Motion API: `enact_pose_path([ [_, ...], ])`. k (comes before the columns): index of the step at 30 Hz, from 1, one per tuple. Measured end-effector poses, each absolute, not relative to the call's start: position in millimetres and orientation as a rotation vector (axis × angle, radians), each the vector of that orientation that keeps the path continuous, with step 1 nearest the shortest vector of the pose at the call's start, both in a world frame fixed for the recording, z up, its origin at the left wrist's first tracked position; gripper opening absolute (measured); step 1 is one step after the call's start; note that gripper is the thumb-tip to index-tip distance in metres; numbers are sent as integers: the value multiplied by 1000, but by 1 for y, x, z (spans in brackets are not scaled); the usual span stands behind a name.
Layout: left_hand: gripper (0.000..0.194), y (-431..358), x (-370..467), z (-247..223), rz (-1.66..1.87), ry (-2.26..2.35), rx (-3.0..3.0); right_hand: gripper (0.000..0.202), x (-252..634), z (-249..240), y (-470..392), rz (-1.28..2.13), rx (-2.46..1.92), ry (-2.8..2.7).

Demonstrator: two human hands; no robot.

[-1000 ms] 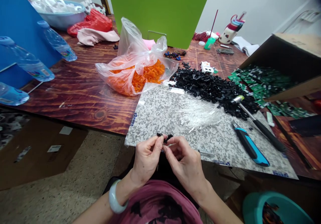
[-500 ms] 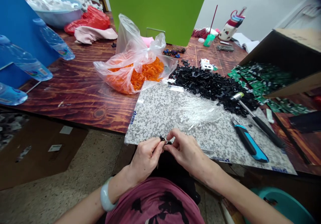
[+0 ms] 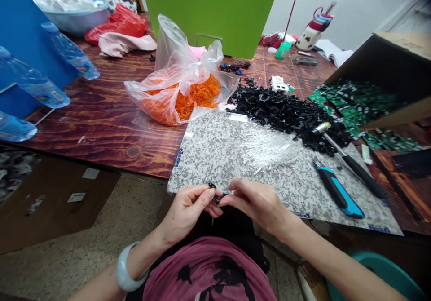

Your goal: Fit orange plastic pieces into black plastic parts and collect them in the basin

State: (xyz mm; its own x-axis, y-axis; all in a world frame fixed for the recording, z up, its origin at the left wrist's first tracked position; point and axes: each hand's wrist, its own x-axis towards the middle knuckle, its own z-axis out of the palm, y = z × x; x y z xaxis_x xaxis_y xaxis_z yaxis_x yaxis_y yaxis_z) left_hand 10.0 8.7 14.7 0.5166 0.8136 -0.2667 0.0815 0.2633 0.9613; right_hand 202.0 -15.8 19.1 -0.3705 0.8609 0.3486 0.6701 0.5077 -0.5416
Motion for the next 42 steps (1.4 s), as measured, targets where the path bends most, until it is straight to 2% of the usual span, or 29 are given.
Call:
enact_pose_path([
  [2,24,7,14,14,663,946,1142,24,202,13,-19,324,-1255,-2050],
  [5,22,7,18,11,714,963,1099,27,200,6,-23,367,-1316,-1916],
  [10,19,9,18,9,752,952,1094,28,196,1,-26,539,-1353,-1801],
  [19,22,8,19,5,725,968,1153,14,193,12,-24,901,-1478,-1673],
  [24,23,6,18,6,714,992,1318,16,190,17,-23,1198,-1478,-1530],
  [30,27,9,16,7,650,982,1493,22,184,12,-26,1311,-1473,-1382],
  [37,27,27,15,12,575,915,1320,28,190,11,-23,1560,-1338,-1137],
  [42,38,27,17,9,757,954,1052,31,182,4,-21,1650,-1261,-821],
])
